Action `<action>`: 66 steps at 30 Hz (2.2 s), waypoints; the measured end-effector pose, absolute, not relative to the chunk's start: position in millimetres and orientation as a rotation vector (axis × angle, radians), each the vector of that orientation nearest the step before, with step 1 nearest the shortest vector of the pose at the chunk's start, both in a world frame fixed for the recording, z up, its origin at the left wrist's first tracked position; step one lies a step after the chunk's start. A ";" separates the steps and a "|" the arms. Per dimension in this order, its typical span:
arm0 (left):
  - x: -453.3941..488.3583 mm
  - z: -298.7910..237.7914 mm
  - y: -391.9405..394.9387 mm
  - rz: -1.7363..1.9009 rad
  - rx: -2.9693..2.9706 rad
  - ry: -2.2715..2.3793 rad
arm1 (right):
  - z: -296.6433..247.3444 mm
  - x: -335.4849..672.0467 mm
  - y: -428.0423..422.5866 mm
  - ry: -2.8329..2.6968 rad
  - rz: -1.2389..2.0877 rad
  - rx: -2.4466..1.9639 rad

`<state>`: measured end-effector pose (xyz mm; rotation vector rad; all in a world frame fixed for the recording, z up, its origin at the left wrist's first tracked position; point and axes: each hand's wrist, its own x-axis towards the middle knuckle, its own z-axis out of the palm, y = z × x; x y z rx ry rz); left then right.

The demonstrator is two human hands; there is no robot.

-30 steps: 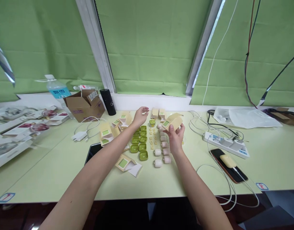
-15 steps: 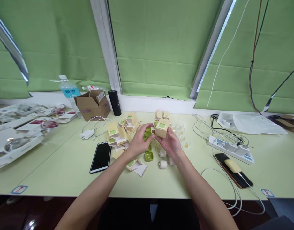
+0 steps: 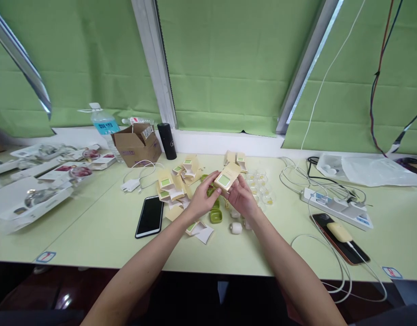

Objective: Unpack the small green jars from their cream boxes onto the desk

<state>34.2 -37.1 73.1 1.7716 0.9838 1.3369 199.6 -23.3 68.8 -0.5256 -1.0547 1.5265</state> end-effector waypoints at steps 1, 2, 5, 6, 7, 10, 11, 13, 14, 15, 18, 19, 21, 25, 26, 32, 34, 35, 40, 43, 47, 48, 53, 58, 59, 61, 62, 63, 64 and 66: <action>34.6 73.4 -38.5 1.327 1.792 0.994 | 68.4 200.5 -24.4 -1.054 1.532 -0.524; 35.1 73.5 -39.5 1.315 1.799 0.994 | 68.2 201.1 -25.4 -1.053 1.538 -0.518; 36.2 73.2 -40.1 1.296 1.753 0.954 | 68.1 202.3 -26.8 -1.048 1.543 -0.508; 36.5 73.1 -39.7 1.296 1.731 0.932 | 67.9 202.5 -26.9 -1.049 1.538 -0.513; 36.7 73.2 -39.2 1.296 1.708 0.907 | 67.6 202.8 -26.9 -1.052 1.531 -0.520; 37.3 75.0 -39.0 1.284 1.643 0.849 | 65.5 203.8 -26.6 -1.069 1.518 -0.522; 37.6 76.0 -39.5 1.272 1.617 0.840 | 64.4 204.0 -26.5 -1.077 1.516 -0.518; 38.4 78.3 -41.5 1.240 1.562 0.830 | 62.4 204.1 -26.3 -1.090 1.505 -0.512; 38.8 79.4 -42.7 1.228 1.537 0.829 | 61.6 204.0 -26.5 -1.094 1.497 -0.509; 39.3 80.3 -43.8 1.221 1.518 0.833 | 61.2 203.8 -26.7 -1.095 1.489 -0.506; 40.4 82.1 -45.6 1.226 1.514 0.864 | 61.2 203.1 -28.5 -1.106 1.478 -0.503; 40.6 82.4 -45.6 1.229 1.521 0.871 | 61.5 202.9 -29.3 -1.114 1.473 -0.507; 40.8 82.8 -45.0 1.237 1.525 0.872 | 61.6 202.5 -30.6 -1.137 1.460 -0.517; 41.9 81.0 -43.8 1.275 1.507 0.877 | 59.7 201.1 -30.9 -1.170 1.415 -0.548; 42.6 79.7 -43.7 1.284 1.509 0.888 | 59.3 200.8 -30.5 -1.165 1.399 -0.559; 46.9 71.9 -45.0 1.261 1.546 0.832 | 62.7 202.7 -27.0 -0.997 1.381 -0.538; 46.2 72.6 -45.6 1.230 1.547 0.776 | 65.3 203.8 -26.9 -0.954 1.427 -0.519; 45.3 73.7 -45.8 1.227 1.557 0.778 | 66.4 204.1 -27.2 -0.938 1.453 -0.514; 39.5 80.3 -44.7 1.323 1.686 0.999 | 66.0 201.8 -28.3 -0.897 1.545 -0.532; 38.5 81.4 -44.3 1.348 1.754 1.128 | 61.7 200.2 -26.3 -0.873 1.556 -0.562; 39.9 79.1 -45.0 1.338 1.832 1.218 | 57.1 199.6 -22.5 -0.839 1.519 -0.609; 40.2 78.5 -45.2 1.333 1.845 1.215 | 56.5 199.6 -21.8 -0.837 1.505 -0.621; 40.8 77.1 -45.7 1.335 1.907 1.179 | 54.9 199.0 -19.6 -0.842 1.479 -0.631; 40.8 74.3 -45.9 1.366 1.956 1.177 | 53.2 199.2 -18.0 -0.876 1.508 -0.675; 40.7 73.4 -45.6 1.372 1.958 1.191 | 52.9 199.4 -17.8 -0.881 1.510 -0.683; 40.2 71.6 -44.8 1.375 1.959 1.228 | 52.6 199.9 -17.6 -0.896 1.510 -0.698; 40.1 70.9 -44.3 1.375 1.954 1.244 | 52.5 200.1 -17.6 -0.905 1.508 -0.708; 40.1 70.4 -44.0 1.377 1.945 1.255 | 52.4 200.4 -17.5 -0.916 1.503 -0.718; 40.2 70.2 -43.8 1.376 1.935 1.265 | 52.2 200.6 -17.5 -0.927 1.496 -0.729; 40.9 70.7 -44.1 1.365 1.914 1.287 | 51.6 200.9 -17.4 -0.944 1.484 -0.746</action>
